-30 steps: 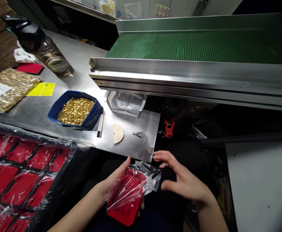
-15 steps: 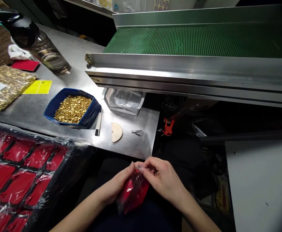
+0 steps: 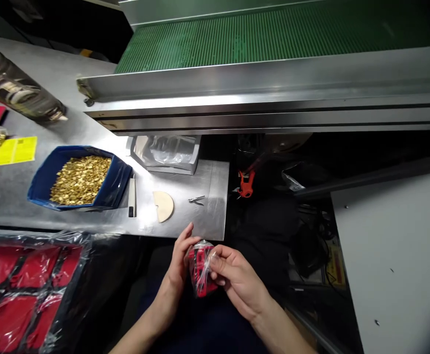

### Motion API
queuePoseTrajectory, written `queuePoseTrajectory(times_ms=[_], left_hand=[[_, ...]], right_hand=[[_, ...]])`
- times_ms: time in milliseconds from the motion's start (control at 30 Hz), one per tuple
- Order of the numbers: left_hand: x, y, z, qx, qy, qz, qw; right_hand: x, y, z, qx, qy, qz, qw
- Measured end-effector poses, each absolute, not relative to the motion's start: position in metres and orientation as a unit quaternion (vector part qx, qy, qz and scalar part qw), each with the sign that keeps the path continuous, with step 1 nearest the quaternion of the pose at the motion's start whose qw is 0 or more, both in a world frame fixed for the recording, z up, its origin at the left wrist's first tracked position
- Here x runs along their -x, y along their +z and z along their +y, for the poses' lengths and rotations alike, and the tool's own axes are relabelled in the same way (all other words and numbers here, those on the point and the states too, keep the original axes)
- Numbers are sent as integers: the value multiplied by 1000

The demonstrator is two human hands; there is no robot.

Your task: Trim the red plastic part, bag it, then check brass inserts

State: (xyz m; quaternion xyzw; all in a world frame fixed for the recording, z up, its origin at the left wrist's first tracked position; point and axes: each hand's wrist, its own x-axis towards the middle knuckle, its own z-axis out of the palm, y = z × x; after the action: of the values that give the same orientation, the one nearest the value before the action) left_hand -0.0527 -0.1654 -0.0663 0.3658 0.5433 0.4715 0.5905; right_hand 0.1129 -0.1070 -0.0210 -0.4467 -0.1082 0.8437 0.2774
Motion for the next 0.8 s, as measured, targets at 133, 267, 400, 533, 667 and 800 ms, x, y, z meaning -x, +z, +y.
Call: queuePoseTrajectory(times_ms=[133,267,400,533,667,800], left_hand=[[53,-53,-158,-42,372,457,807],[59,-46,-149,63,330,390,857],[71,-43,-143,-77,456,414,784],[81,-13,-134,-430,449,437,650],[75,21,-130,-714,273,315,562],[58,14,-141,-717,354,369,473]], right_hand=[[-125,-7,-98,414,840,-242,252],[-134,11,-94,375,777,-478,165],[-136,6,-96,451,680,-553,167],[-131,-27,-99,505,750,-359,232],[-127,-45,-96,478,811,-197,275],[-132,-42,-90,440,834,-150,296]])
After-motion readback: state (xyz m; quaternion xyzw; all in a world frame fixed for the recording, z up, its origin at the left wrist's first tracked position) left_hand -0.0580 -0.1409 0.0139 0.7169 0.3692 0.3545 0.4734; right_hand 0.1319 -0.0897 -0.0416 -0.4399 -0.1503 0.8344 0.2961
